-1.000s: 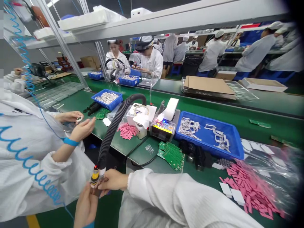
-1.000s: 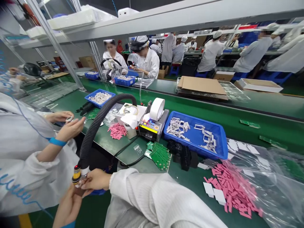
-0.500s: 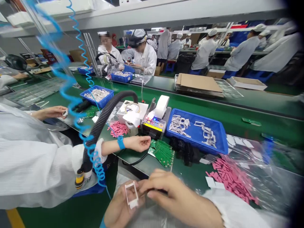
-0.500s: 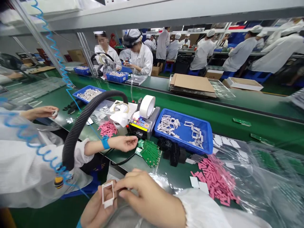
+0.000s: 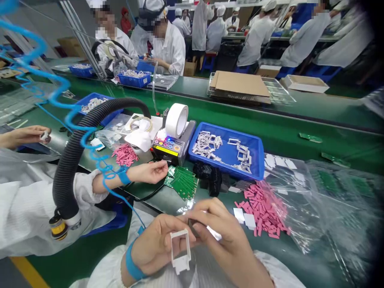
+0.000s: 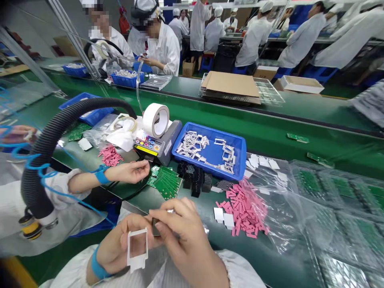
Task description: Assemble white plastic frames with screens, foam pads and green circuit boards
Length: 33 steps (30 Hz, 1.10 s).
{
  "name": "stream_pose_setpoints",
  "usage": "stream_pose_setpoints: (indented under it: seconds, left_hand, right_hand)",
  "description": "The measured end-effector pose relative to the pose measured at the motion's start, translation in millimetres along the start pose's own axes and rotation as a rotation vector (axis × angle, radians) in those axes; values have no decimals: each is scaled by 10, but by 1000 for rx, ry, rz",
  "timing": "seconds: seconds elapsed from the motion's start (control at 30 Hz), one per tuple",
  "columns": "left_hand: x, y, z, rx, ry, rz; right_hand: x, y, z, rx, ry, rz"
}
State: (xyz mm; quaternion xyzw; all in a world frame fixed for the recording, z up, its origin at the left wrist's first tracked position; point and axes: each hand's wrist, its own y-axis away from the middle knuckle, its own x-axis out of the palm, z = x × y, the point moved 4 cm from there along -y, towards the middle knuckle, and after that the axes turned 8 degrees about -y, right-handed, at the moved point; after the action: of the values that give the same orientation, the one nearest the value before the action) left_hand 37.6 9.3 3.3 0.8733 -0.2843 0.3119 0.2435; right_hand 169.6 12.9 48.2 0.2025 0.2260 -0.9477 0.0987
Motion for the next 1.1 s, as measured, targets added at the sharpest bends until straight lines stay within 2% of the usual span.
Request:
stream_pose_setpoints:
  seconds: [0.1, 0.17, 0.3, 0.53, 0.63, 0.8, 1.1]
  left_hand:
    - [1, -1, -17, 22, -53, -28]
    - [10, 6, -36, 34, -130, -26]
    - [34, 11, -56, 68, -254, 1]
    - [79, -2, -55, 135, -313, 51]
    - [55, -13, -53, 144, -333, 53]
    - [1, -44, -45, 203, -343, 127]
    - [-62, -76, -7, 173, -303, 113]
  right_hand:
    - [-72, 40, -18, -26, 111, -159]
    - [-95, 67, -17, -61, 181, -190]
    - [-114, 82, -38, -62, 209, -172]
    - [-134, 100, -64, -31, 190, -157]
    - [-127, 100, -78, -20, 180, -141]
    - [-103, 68, -83, -55, 213, -153]
    - [-66, 61, -134, -70, 224, -174]
